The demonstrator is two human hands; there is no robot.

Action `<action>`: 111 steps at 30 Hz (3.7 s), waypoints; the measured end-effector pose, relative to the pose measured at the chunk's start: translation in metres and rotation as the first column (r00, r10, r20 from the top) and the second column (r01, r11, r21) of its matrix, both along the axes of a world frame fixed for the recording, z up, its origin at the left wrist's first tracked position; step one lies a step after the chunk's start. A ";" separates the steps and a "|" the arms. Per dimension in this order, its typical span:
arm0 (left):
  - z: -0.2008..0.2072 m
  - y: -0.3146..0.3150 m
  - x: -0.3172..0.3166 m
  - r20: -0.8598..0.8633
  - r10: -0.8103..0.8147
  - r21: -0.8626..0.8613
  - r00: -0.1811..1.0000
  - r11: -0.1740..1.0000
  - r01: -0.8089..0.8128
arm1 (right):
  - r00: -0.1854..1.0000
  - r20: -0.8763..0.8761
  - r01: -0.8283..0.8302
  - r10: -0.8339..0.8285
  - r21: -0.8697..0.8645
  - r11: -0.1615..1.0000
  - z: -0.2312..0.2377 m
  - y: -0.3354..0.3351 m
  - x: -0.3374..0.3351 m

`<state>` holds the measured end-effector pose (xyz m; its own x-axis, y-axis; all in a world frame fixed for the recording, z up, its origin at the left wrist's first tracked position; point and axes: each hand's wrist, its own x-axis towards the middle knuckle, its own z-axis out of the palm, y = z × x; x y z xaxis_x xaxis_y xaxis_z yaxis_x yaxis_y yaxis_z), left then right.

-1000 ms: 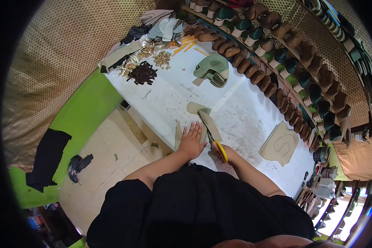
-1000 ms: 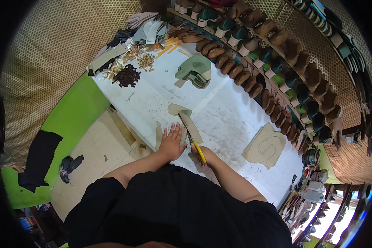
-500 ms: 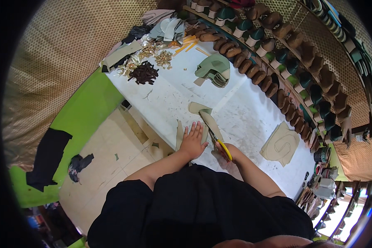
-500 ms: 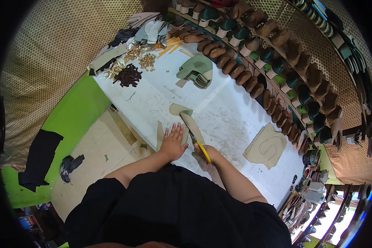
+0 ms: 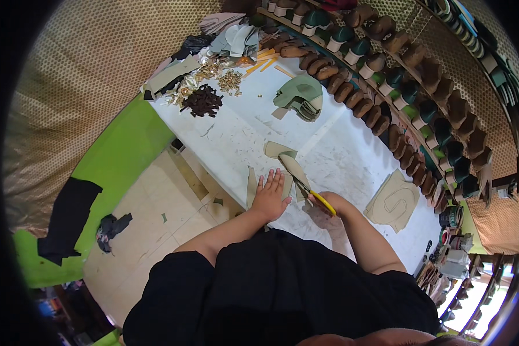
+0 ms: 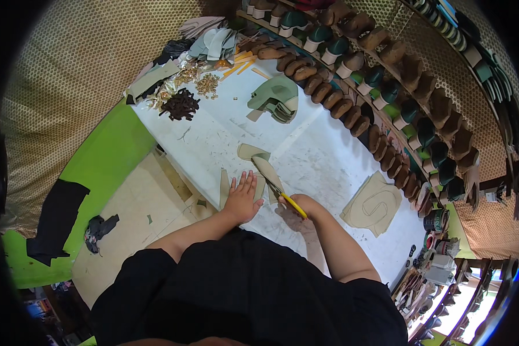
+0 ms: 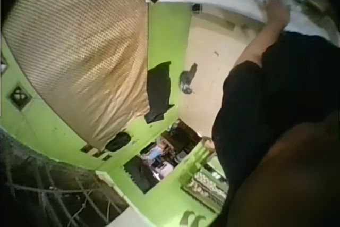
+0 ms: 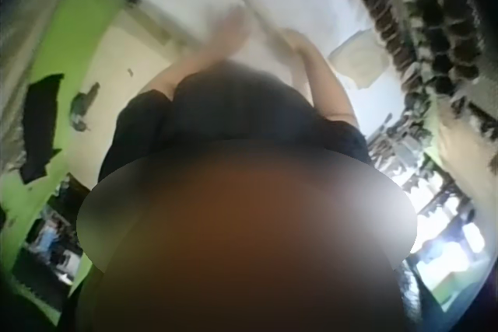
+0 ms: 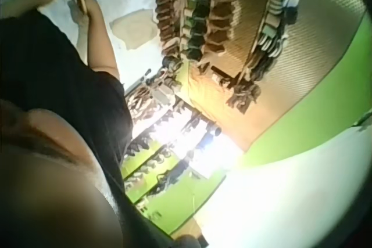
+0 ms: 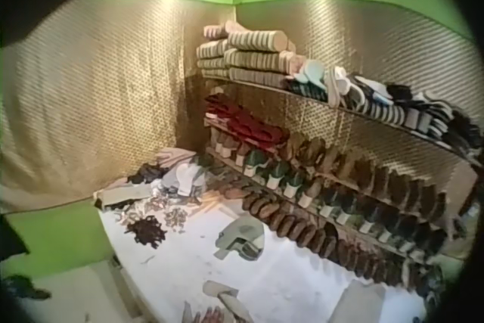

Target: Cut out shoe component patterns from a sheet of material using scissors.

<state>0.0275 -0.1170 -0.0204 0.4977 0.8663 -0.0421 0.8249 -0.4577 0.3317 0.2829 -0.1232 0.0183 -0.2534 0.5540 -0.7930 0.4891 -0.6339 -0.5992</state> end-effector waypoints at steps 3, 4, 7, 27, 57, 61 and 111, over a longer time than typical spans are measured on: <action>0.001 0.000 -0.001 0.006 -0.002 -0.002 1.000 1.000 0.002 | 0.997 0.033 -0.071 0.069 0.059 0.996 0.003 0.008 0.003; 0.000 0.000 -0.001 0.005 -0.003 0.000 1.000 1.000 0.003 | 0.997 0.035 -0.071 0.069 0.061 0.996 0.003 0.009 0.004; 0.000 0.001 0.000 0.007 0.000 0.000 1.000 1.000 0.000 | 0.981 0.176 -0.093 0.086 0.031 0.995 0.005 0.016 0.008; 0.022 0.015 -0.015 -0.035 0.018 -0.103 0.999 0.994 -0.021 | 0.818 0.528 -0.064 -0.228 0.478 0.876 0.013 -0.087 0.045; 0.096 0.132 0.005 -0.196 -0.332 0.096 0.923 0.930 0.355 | 0.496 0.772 0.288 -0.398 0.286 0.914 0.015 -0.232 0.029; 0.116 0.136 0.034 -0.343 -0.433 0.086 0.834 0.870 0.486 | 0.506 0.762 0.286 -0.403 0.293 0.912 0.015 -0.231 0.030; 0.058 0.112 -0.114 -0.311 -0.320 -0.322 0.895 0.922 0.217 | 0.590 0.750 0.169 -0.299 0.248 0.954 0.020 -0.228 0.051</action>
<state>-0.0867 -0.0053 0.0381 0.6175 0.6300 -0.4710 0.7680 -0.6124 0.1877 0.3339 -0.3511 0.0386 0.5706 0.6195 -0.5391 0.6543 -0.7397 -0.1574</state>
